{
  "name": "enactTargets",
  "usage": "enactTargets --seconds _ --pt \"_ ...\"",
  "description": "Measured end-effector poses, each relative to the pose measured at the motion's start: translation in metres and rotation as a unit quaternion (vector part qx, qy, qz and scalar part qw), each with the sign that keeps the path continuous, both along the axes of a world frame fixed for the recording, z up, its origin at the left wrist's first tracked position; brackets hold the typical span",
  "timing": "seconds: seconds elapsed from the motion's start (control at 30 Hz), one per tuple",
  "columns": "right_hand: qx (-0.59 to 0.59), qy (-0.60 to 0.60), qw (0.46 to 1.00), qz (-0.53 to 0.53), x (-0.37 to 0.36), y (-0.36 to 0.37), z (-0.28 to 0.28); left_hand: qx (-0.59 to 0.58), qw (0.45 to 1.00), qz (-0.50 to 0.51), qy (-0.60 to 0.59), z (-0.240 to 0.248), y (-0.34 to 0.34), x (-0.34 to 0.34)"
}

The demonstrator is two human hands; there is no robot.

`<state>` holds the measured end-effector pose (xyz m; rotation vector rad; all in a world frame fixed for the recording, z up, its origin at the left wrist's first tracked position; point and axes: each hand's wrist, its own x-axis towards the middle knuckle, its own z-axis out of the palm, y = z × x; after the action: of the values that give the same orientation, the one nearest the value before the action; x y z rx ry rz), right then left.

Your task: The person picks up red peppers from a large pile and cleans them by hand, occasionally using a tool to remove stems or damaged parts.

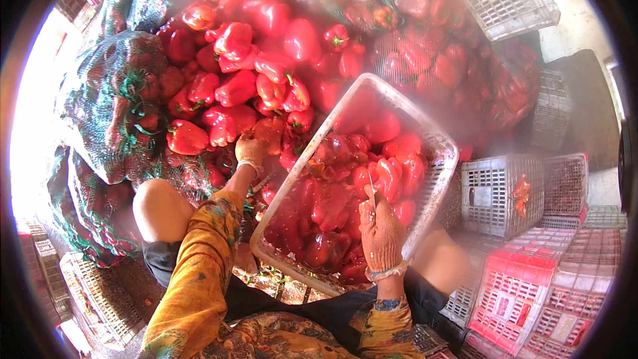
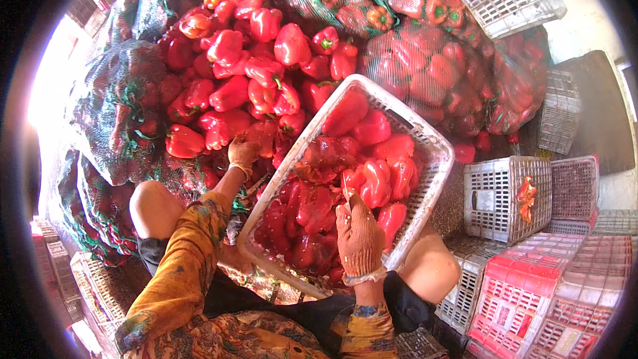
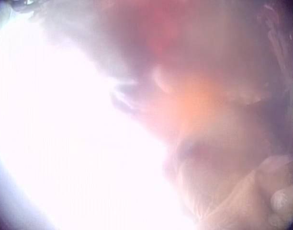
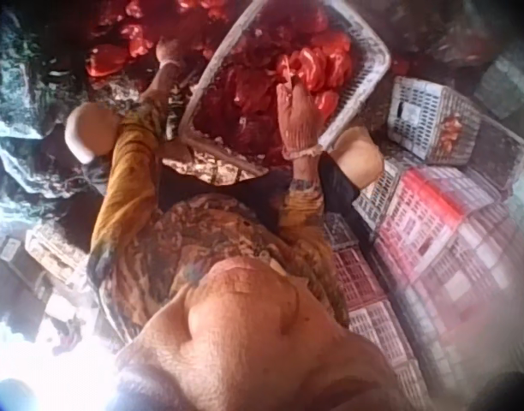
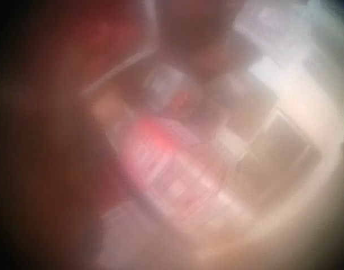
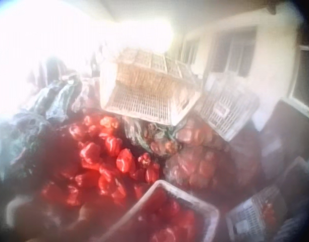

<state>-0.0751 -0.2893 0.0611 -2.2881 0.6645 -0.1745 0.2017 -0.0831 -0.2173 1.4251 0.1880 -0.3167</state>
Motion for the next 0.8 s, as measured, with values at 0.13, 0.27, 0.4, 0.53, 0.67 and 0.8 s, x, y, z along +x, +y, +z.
enactTargets --seconds 0.13,0.27,0.4,0.53,0.67,0.8 --pt "0.054 -0.062 0.996 0.039 0.010 0.017 -0.008 0.172 0.983 -0.051 -0.035 0.028 0.041 -0.003" --pt "0.183 -0.084 0.979 0.040 0.007 0.039 -0.009 0.037 0.998 -0.056 -0.019 0.061 0.078 -0.018" --pt "0.311 -0.066 0.945 -0.075 -0.001 0.057 0.023 0.044 0.956 -0.182 -0.227 0.149 0.061 -0.041" --pt "0.481 -0.112 0.866 -0.077 0.011 0.074 0.033 0.032 0.924 -0.238 -0.297 0.241 0.041 -0.094" --pt "0.537 -0.201 0.819 -0.029 -0.004 0.091 0.054 -0.365 0.888 -0.260 0.101 0.269 0.018 -0.152" --pt "0.432 -0.241 0.869 -0.025 -0.031 0.079 0.049 -0.303 0.895 -0.325 0.028 0.299 0.013 -0.182"
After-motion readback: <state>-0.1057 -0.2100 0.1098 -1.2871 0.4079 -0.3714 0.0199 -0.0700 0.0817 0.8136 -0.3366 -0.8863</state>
